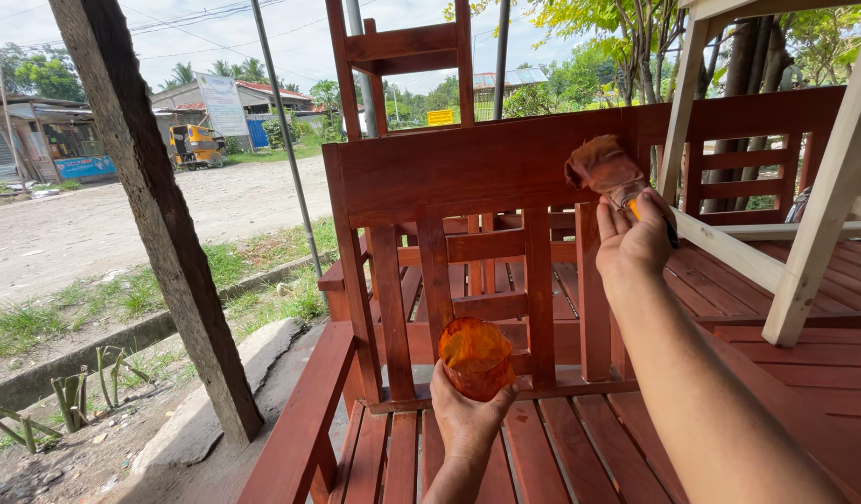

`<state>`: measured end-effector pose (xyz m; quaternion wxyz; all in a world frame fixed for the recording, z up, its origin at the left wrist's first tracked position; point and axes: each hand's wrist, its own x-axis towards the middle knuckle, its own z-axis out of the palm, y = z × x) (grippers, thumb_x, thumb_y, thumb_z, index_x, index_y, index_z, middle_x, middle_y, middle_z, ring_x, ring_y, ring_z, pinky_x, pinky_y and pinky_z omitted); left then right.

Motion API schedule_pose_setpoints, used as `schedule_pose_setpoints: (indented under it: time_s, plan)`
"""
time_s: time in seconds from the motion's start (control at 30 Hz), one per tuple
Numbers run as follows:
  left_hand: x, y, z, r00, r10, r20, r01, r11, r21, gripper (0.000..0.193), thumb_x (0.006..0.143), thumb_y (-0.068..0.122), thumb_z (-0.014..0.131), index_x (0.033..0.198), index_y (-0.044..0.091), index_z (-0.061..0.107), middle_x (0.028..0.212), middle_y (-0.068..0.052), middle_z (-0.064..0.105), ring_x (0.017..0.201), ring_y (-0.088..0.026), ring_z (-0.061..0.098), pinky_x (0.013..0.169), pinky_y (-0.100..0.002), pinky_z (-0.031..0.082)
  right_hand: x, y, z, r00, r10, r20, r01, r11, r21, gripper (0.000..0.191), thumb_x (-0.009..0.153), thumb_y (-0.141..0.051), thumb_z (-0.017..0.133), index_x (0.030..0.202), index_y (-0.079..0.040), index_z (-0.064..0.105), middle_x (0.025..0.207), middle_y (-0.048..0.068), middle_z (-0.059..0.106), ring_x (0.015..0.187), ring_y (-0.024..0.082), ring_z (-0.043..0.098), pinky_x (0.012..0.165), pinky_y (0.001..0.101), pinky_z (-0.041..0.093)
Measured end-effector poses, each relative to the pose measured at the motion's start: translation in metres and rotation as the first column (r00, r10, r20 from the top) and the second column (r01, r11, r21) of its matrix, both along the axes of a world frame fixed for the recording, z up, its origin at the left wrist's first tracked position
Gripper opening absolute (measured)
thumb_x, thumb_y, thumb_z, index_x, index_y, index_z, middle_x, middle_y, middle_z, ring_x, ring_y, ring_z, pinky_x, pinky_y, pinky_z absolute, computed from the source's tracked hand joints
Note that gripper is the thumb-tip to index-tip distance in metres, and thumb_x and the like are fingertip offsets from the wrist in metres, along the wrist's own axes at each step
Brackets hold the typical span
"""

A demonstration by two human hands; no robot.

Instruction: The person applies reddish-brown paint to a wooden chair using a small brush. They repeatedly dip the brush into a plastic cup and coat the chair's backrest slats, side rails, and armrests.

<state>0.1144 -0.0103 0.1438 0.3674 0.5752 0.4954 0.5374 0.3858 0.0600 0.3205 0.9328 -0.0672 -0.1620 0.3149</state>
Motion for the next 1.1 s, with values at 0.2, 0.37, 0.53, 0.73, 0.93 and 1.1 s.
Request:
schedule_pose_setpoints:
  time_s: [0.2, 0.37, 0.53, 0.73, 0.93, 1.1]
  plan:
    - [-0.001, 0.004, 0.006, 0.999, 0.006, 0.044, -0.007, 1.0, 0.023, 0.12, 0.059, 0.037, 0.097, 0.151, 0.011, 0.024, 0.142, -0.011, 0.039, 0.14, -0.028, 0.042, 0.121, -0.042, 0.039, -0.002, -0.008, 0.005, 0.981, -0.183, 0.066, 0.193, 0.962, -0.194, 0.013, 0.092, -0.011, 0.068, 0.101, -0.02, 0.064, 0.122, 0.005, 0.064, 0.108, 0.035, 0.073, 0.093, 0.0469, 0.067]
    - [0.009, -0.003, 0.018, 0.996, -0.03, -0.082, 0.025, 0.997, -0.066, 0.121, 0.061, 0.041, 0.099, 0.151, 0.012, 0.023, 0.142, -0.011, 0.038, 0.142, -0.027, 0.04, 0.122, -0.042, 0.039, 0.006, -0.012, 0.006, 0.997, -0.072, 0.009, 0.072, 0.985, -0.154, 0.008, 0.098, -0.015, 0.067, 0.105, -0.014, 0.065, 0.125, 0.011, 0.066, 0.111, 0.036, 0.074, 0.095, 0.0463, 0.063]
    - [0.028, 0.001, 0.037, 0.994, -0.048, -0.1, 0.043, 0.997, -0.056, 0.117, 0.063, 0.039, 0.096, 0.152, 0.015, 0.023, 0.143, -0.009, 0.038, 0.142, -0.026, 0.041, 0.124, -0.041, 0.038, -0.002, 0.001, 0.041, 0.992, -0.116, 0.043, 0.123, 0.965, -0.231, 0.01, 0.096, -0.013, 0.067, 0.104, -0.017, 0.065, 0.12, 0.009, 0.067, 0.105, 0.034, 0.075, 0.095, 0.044, 0.066]
    - [0.047, 0.007, 0.048, 0.992, -0.06, -0.11, 0.05, 0.994, -0.095, 0.122, 0.064, 0.039, 0.098, 0.154, 0.015, 0.018, 0.147, -0.01, 0.034, 0.144, -0.026, 0.037, 0.124, -0.043, 0.035, -0.004, -0.009, -0.002, 0.953, -0.235, 0.193, 0.289, 0.896, -0.338, 0.011, 0.095, -0.007, 0.067, 0.103, -0.012, 0.061, 0.117, 0.011, 0.067, 0.1, 0.033, 0.076, 0.092, 0.0454, 0.066]
    - [0.051, 0.006, 0.038, 0.996, -0.074, -0.054, 0.073, 0.997, -0.016, 0.119, 0.062, 0.036, 0.098, 0.151, 0.012, 0.022, 0.145, -0.011, 0.039, 0.142, -0.026, 0.04, 0.122, -0.042, 0.038, 0.003, -0.012, 0.002, 0.94, -0.278, 0.199, 0.318, 0.924, -0.212, 0.017, 0.093, -0.003, 0.065, 0.106, -0.013, 0.06, 0.103, 0.013, 0.07, 0.097, 0.03, 0.072, 0.091, 0.0457, 0.066]
    - [0.049, 0.007, 0.035, 0.997, -0.063, -0.032, 0.061, 0.997, -0.047, 0.118, 0.063, 0.035, 0.096, 0.152, 0.012, 0.022, 0.143, -0.011, 0.039, 0.14, -0.026, 0.042, 0.122, -0.041, 0.039, 0.004, 0.006, 0.014, 0.915, -0.286, 0.285, 0.364, 0.89, -0.275, 0.016, 0.091, -0.005, 0.069, 0.102, -0.014, 0.062, 0.099, 0.005, 0.07, 0.09, 0.029, 0.077, 0.09, 0.0496, 0.066]
